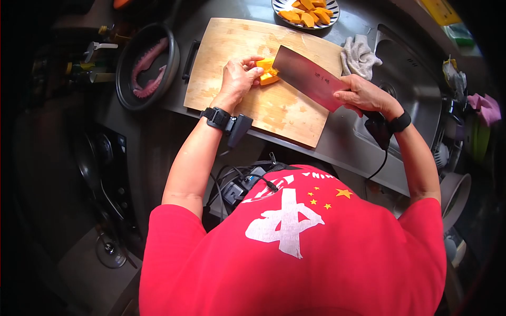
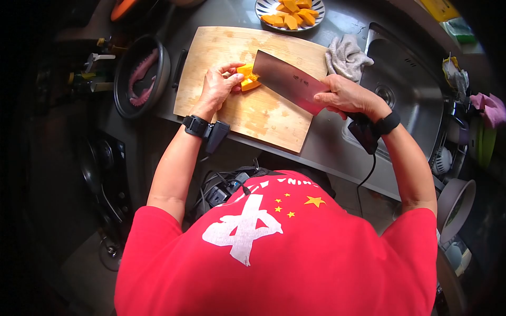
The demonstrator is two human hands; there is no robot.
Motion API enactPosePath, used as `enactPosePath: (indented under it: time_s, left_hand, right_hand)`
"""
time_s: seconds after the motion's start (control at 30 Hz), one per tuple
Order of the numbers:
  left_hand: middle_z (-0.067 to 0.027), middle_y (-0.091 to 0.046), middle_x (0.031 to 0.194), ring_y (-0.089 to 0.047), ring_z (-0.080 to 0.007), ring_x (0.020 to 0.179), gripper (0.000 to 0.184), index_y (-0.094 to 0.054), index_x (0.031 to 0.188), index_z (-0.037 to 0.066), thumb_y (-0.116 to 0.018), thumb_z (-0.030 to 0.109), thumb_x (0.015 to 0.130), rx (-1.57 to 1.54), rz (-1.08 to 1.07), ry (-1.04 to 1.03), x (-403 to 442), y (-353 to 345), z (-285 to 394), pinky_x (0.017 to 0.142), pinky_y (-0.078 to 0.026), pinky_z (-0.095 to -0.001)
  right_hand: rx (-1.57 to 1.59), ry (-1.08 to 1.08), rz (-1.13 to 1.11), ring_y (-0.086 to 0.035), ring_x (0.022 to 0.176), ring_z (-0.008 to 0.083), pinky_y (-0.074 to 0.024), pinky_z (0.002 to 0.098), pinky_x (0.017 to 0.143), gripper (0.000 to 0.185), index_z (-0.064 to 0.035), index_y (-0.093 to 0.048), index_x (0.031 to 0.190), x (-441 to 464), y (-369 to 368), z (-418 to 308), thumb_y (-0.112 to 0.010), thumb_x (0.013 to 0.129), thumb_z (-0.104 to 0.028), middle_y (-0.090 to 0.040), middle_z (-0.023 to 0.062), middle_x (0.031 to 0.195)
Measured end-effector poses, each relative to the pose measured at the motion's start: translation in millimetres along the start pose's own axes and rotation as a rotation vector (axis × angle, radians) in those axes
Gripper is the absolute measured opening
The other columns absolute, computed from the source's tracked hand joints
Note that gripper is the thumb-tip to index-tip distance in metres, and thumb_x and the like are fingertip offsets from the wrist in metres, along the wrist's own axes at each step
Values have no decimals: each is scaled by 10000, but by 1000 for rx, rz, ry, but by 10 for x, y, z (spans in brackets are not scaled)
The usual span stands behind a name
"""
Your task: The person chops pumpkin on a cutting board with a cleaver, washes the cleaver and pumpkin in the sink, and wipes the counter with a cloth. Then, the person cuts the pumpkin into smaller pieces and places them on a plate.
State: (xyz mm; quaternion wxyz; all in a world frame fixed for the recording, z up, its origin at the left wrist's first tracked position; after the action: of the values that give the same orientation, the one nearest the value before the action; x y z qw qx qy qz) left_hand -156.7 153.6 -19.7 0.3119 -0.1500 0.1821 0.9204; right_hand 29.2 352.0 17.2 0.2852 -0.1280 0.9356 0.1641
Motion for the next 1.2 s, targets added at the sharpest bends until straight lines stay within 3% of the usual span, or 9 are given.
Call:
enactPosePath:
  time_s: [0.2,0.27,0.37,0.53,0.77,0.97,1.03,1.07,1.2]
  left_hand:
    - [-69,-706,904,-655,-76,701,269,-707,1151,46,-672,3,887,12,-8,-17,15,8,9,615,-582,-200]
    - [-73,-708,900,-654,-76,690,266,-706,1149,39,-671,5,888,-13,-14,-12,29,8,-16,613,-582,-201]
    - [-81,-712,898,-649,-76,661,259,-705,1145,30,-666,9,890,-48,-32,1,28,17,-46,608,-582,-202]
    - [-89,-717,898,-636,-72,619,249,-705,1137,21,-656,16,893,-74,-29,-15,64,25,-94,595,-581,-203]
    - [-109,-721,906,-664,-110,646,256,-694,1136,-8,-664,31,885,-23,-9,-24,40,21,-43,601,-581,-225]
    - [-108,-700,919,-673,-130,726,259,-663,1134,-26,-666,81,897,31,24,-23,17,35,-31,626,-579,-235]
    - [-101,-681,936,-662,-128,754,265,-644,1143,-29,-659,105,915,79,26,-16,-16,36,-2,649,-576,-229]
    - [-104,-684,917,-667,-129,767,288,-645,1135,-29,-680,140,904,139,34,-23,-26,32,21,645,-569,-234]
    - [-116,-701,876,-678,-117,761,376,-654,1131,-30,-734,217,860,564,80,-154,-41,-52,180,639,-549,-239]
  right_hand:
    - [-222,64,29,-512,440,152,-440,306,426,196,13,-583,899,72,111,-99,-596,954,-174,-518,68,576]
    - [-542,513,179,-565,490,262,-465,386,495,128,2,-591,907,31,130,-346,-601,912,-126,-540,164,591]
    - [-833,469,319,-617,602,335,-469,439,571,103,0,-568,870,-101,71,-569,-604,873,-97,-542,228,633]
    - [-1161,400,426,-623,665,283,-471,396,585,84,-53,-529,936,-272,-183,-688,-544,854,-40,-563,103,715]
    - [-1168,412,462,-621,662,271,-464,391,577,97,-59,-536,949,-380,-204,-710,-546,853,-43,-553,96,715]
    - [-852,457,530,-629,581,212,-480,342,523,86,-37,-545,868,-559,-173,-526,-566,918,-103,-554,87,612]
    - [-29,98,450,-572,510,115,-453,306,468,141,-12,-586,919,-543,-77,-160,-569,958,-147,-525,43,572]
    - [108,14,426,-506,467,55,-413,265,417,171,-4,-610,986,-550,-109,1,-556,979,-166,-522,3,597]
    - [370,-21,472,-495,422,68,-383,239,382,194,-19,-584,926,-592,-299,241,-561,980,-204,-532,-8,613]
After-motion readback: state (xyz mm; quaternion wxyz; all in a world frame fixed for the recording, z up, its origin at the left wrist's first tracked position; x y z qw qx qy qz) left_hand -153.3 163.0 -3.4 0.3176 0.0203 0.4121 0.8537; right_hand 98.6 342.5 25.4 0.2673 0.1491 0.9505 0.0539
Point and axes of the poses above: each hand's wrist, its own x-axis towards the middle knuckle, its own y-axis out of the back of the hand, z = x × y, the point moved 9 cm from there along x, towards the middle knuckle
